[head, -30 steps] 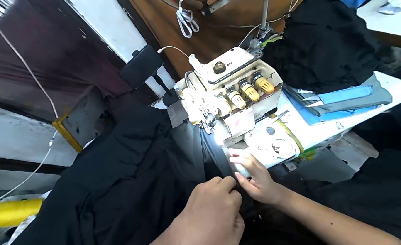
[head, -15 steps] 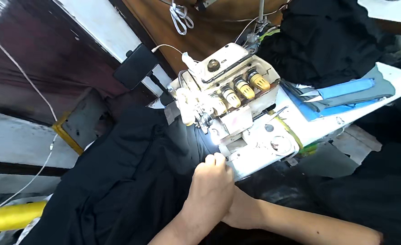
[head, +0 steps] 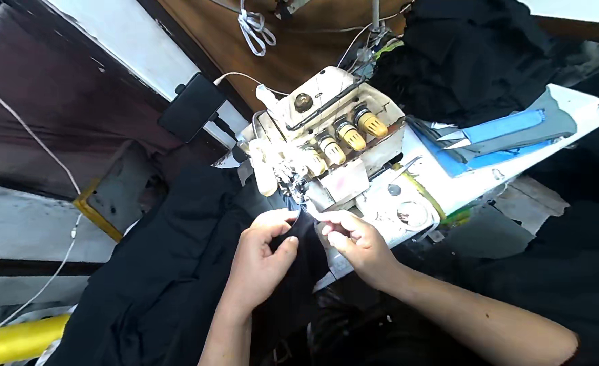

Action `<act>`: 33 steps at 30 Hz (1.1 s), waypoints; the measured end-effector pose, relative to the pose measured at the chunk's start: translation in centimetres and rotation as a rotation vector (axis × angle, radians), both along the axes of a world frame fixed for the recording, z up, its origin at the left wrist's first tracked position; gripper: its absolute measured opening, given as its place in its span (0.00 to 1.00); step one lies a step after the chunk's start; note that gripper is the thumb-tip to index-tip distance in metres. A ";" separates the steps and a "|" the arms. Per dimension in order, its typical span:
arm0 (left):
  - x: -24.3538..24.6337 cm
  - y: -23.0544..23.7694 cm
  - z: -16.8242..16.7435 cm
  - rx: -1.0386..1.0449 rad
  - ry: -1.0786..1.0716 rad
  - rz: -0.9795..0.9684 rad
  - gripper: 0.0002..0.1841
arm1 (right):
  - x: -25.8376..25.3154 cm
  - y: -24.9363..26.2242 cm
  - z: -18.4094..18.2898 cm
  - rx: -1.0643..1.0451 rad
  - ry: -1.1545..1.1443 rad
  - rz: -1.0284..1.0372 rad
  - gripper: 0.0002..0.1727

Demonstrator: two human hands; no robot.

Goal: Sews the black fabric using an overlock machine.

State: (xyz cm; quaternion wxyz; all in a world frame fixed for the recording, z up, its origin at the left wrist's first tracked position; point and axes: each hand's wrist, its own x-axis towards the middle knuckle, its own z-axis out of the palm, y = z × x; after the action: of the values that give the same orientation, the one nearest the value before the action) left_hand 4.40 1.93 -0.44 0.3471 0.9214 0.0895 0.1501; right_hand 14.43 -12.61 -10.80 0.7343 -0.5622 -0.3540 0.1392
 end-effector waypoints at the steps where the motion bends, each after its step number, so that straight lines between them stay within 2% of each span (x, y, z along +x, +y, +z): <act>1: -0.1 0.1 -0.1 -0.058 -0.017 -0.003 0.11 | 0.0 0.0 0.4 0.019 0.037 0.016 0.19; 3: -0.1 -0.1 -0.2 -0.113 -0.021 -0.011 0.11 | -0.2 0.1 1.1 0.024 0.140 0.093 0.21; 6: 0.1 -0.8 -0.1 -0.068 0.016 -0.005 0.11 | -0.7 0.4 1.3 0.060 0.349 0.292 0.30; 8: 0.3 -1.6 -0.2 0.099 0.031 -0.016 0.11 | -1.1 0.5 1.5 0.133 0.510 0.380 0.35; 11: 0.5 -3.0 -0.8 0.465 0.045 -0.071 0.10 | -1.5 0.6 2.3 0.204 0.761 0.449 0.29; 13: 0.6 -4.1 -1.6 0.665 0.074 -0.077 0.08 | -1.6 0.7 2.7 0.175 0.820 0.421 0.32; 15: 0.9 -5.1 -2.3 0.833 0.095 -0.053 0.07 | -1.8 0.7 1.9 0.179 0.748 0.427 0.42; 17: 0.9 -5.6 -2.9 0.932 0.112 -0.030 0.06 | -2.7 1.1 0.1 0.177 0.706 0.322 0.50; 18: 0.9 -5.7 -3.0 0.961 0.113 -0.022 0.06 | -3.2 1.4 -0.9 0.171 0.700 0.241 0.48; 20: 0.9 -5.7 -3.1 0.997 0.121 -0.023 0.06 | -4.3 1.8 -2.6 0.103 0.697 0.193 0.35; 22: 1.0 -5.6 -2.9 1.018 0.136 -0.041 0.06 | -5.2 1.2 -2.8 0.014 0.618 0.323 0.29; 26: 1.3 -5.2 -2.6 1.015 0.157 -0.063 0.06 | -5.9 0.1 -2.0 -0.044 0.421 0.456 0.30; 30: 1.8 -4.3 -2.6 1.004 0.153 -0.071 0.05 | -5.3 0.3 -1.5 -0.111 0.485 0.479 0.30; 33: 2.2 -3.9 -2.9 1.017 0.149 -0.051 0.04 | -5.0 0.6 -2.3 -0.068 0.479 0.496 0.28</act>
State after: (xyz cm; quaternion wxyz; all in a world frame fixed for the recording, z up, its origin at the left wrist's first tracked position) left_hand 6.58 -1.92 -3.34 -0.1486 0.9838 0.0070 0.1000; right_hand 9.46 -12.03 -13.13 0.7212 -0.4347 -0.2924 0.4533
